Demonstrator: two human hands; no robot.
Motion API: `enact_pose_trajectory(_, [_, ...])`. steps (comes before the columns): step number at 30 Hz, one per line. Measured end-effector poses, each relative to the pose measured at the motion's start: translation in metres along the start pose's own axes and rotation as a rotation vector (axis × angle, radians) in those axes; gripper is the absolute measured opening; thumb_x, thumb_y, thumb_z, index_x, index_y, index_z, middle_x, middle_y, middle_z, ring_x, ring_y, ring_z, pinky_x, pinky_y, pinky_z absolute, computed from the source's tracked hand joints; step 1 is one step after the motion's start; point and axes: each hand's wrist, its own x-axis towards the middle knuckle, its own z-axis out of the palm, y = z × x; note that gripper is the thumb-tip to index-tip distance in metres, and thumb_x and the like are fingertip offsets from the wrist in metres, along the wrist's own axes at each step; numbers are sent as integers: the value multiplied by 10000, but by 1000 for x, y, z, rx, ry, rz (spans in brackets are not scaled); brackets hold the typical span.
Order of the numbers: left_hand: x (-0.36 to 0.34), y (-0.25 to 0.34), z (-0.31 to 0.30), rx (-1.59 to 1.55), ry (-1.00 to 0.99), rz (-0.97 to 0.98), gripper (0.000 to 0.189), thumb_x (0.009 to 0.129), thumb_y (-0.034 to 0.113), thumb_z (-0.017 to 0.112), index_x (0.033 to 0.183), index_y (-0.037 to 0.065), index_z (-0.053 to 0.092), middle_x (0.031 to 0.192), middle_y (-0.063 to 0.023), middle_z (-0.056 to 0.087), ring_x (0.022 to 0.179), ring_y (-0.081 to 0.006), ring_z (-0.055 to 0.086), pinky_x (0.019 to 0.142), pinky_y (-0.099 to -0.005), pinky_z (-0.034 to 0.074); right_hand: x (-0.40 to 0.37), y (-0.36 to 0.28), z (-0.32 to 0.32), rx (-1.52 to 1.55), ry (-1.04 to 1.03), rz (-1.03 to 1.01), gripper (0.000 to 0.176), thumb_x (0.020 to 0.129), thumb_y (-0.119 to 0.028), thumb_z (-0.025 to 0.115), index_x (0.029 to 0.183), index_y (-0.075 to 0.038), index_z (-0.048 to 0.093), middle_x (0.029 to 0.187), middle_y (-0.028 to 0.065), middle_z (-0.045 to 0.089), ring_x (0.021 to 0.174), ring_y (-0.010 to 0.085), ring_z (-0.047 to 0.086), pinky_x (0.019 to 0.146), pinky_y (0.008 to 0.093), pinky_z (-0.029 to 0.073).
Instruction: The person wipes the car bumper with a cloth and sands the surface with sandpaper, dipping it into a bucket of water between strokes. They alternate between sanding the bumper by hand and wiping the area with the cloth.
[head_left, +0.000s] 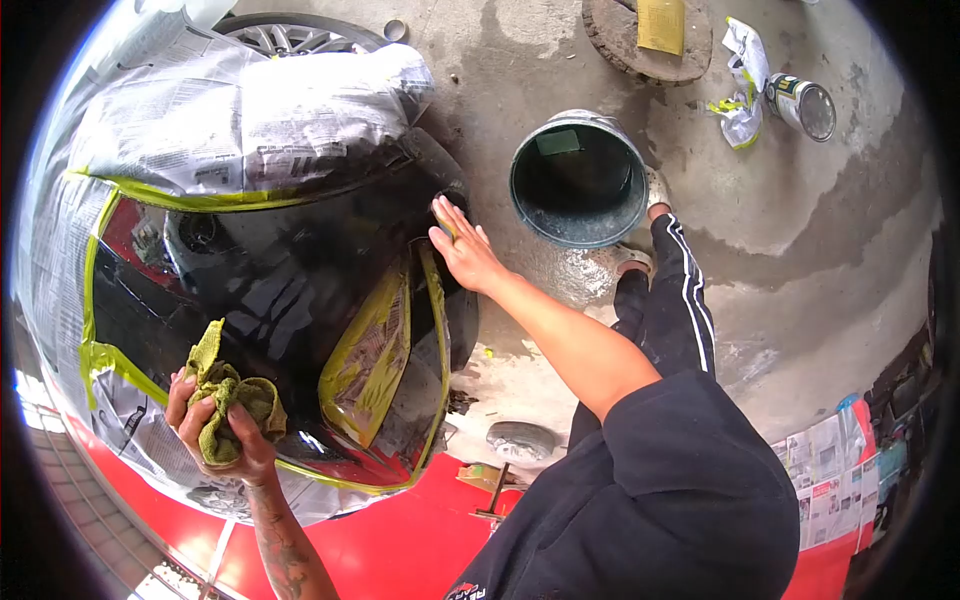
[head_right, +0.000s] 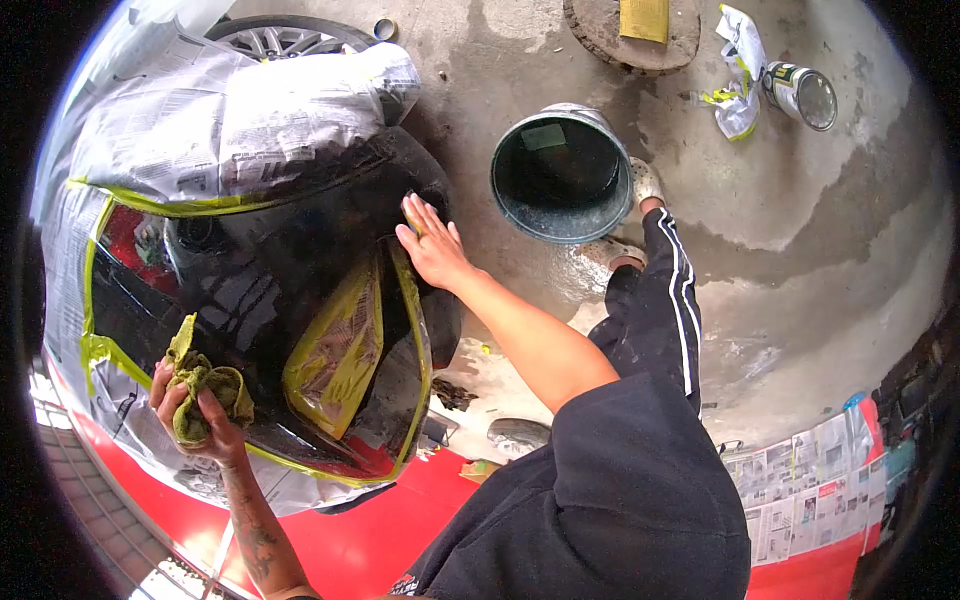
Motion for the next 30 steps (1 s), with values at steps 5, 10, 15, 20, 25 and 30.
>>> enact_pose_trajectory(5, [2,2,1,-8,3,8,193,891,95,630,1052,32,544,1219,-204,595,1183,-392,573,1100,-574,393,49,-22,-5,-22,29,-55,672,1057,-541,319,1604,-159,235,1683,67,177,1550,305,145,1217,568,128])
enact_pose_trajectory(10, [-2,-2,1,-1,13,-20,229,850,99,629,1057,54,542,1190,-197,596,1179,-390,567,1097,-614,391,2,14,-6,-18,3,-57,667,1055,-537,322,1604,-168,239,1685,49,169,1551,286,146,1225,560,103])
enact_pose_trajectory(15, [2,0,0,-3,-1,19,200,901,110,630,1056,20,543,1217,-213,597,1176,-395,575,1095,-572,400,45,-15,-7,-73,40,-89,676,1056,-523,307,1596,-120,251,1680,72,182,1556,294,106,1226,555,108])
enact_pose_trajectory(20, [1,-2,2,2,14,19,205,901,121,634,1058,24,546,1214,-212,599,1166,-393,579,1093,-577,401,36,-12,-11,-140,16,-95,673,1055,-516,317,1592,-116,256,1678,63,192,1556,294,111,1228,552,106])
enact_pose_trajectory(25, [0,-1,1,-15,7,-9,237,839,63,636,1058,46,547,1177,-204,597,1161,-370,571,1099,-618,389,27,-12,-9,-121,25,-78,683,1054,-509,326,1593,-99,244,1680,79,181,1557,285,112,1227,552,112])
enact_pose_trajectory(30, [-1,-2,-2,-3,-6,-1,230,852,81,640,1059,46,547,1179,-205,596,1162,-370,569,1098,-619,390,58,-19,-8,-115,24,-103,674,1054,-505,331,1592,-107,254,1676,83,194,1552,290,137,1223,558,125])
